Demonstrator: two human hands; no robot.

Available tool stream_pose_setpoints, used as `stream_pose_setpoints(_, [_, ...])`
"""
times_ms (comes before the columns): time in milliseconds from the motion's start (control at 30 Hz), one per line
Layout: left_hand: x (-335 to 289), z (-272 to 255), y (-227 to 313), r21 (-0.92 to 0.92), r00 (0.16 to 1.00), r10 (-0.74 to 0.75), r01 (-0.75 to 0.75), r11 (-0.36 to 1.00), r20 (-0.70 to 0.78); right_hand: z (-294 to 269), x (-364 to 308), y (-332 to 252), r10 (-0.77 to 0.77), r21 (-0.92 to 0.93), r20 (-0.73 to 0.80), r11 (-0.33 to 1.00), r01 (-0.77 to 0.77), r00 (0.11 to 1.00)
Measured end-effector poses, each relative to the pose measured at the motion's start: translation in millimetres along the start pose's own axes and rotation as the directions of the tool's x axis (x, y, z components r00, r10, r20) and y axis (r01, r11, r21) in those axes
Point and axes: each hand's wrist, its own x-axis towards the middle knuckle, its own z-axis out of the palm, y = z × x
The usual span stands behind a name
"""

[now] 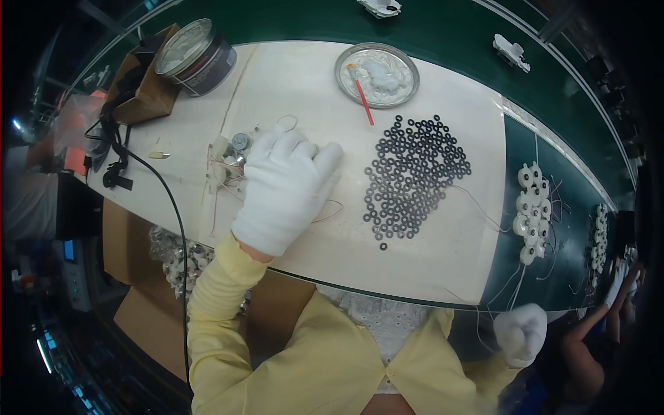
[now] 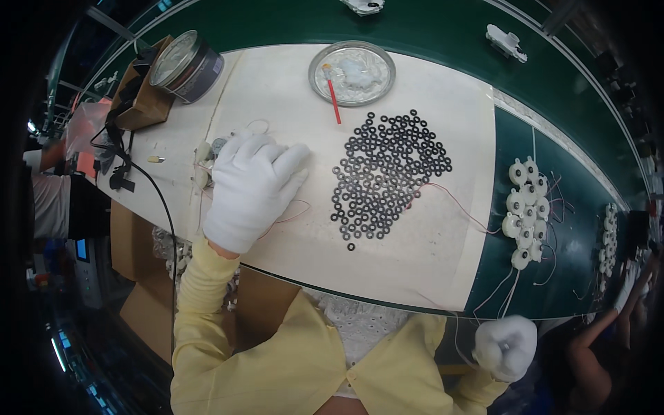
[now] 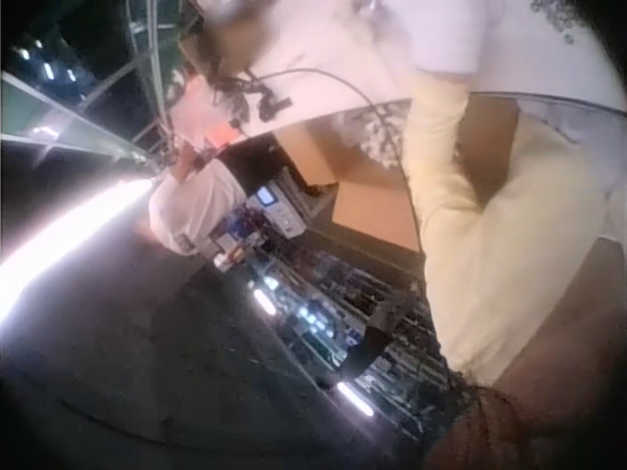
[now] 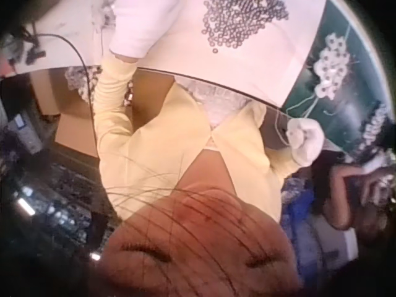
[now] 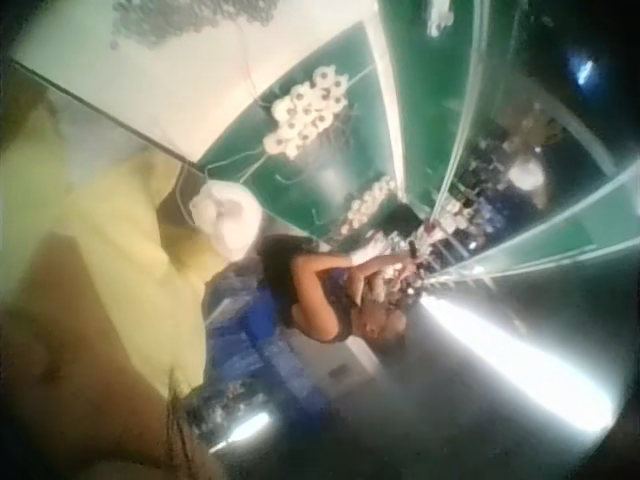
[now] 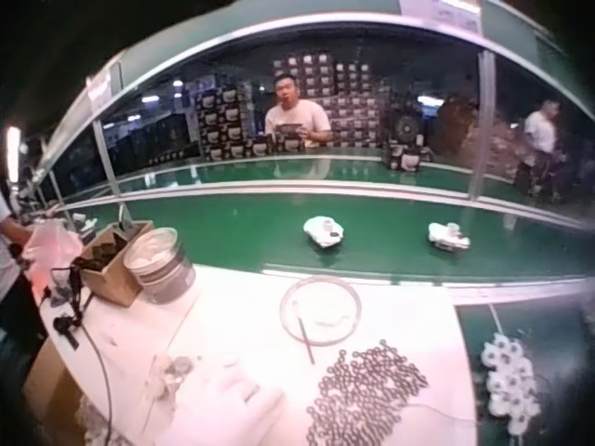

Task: The person assembles small white electronic components by hand. They pick up a white plastic housing, insert a small black washer, and place the finished unit on the table. This process is repeated continuously throughout the video.

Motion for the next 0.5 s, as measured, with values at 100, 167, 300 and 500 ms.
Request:
stream_pose_setpoints(100, [-16.1,-4.6,14.9,-0.035,0.999,0.039,-0.039,0.999,-0.016,44.2,11.7,6.8,-0.17,-0.607,-0.652,0.701,-0.374,0.739])
stream_pose_setpoints(167, [-24.0,-4.6,23.3,-0.064,0.999,0.044,-0.046,0.997,-0.019,42.5,42.2,22.6,-0.291,-0.803,-0.548,0.447,-0.395,0.784])
stream_pose_setpoints(300, [-51.6,-11.8,26.9,-0.126,0.995,0.021,-0.032,0.992,-0.093,45.6,86.5,34.2,-0.254,-0.908,-0.335,0.345,-0.239,0.907])
stream_pose_setpoints(500, [-81.6,-8.0,27.9,-0.215,0.993,-0.092,0.076,0.974,-0.068,55.1,112.6,28.7,-0.16,-0.914,-0.302,0.327,-0.238,0.94])
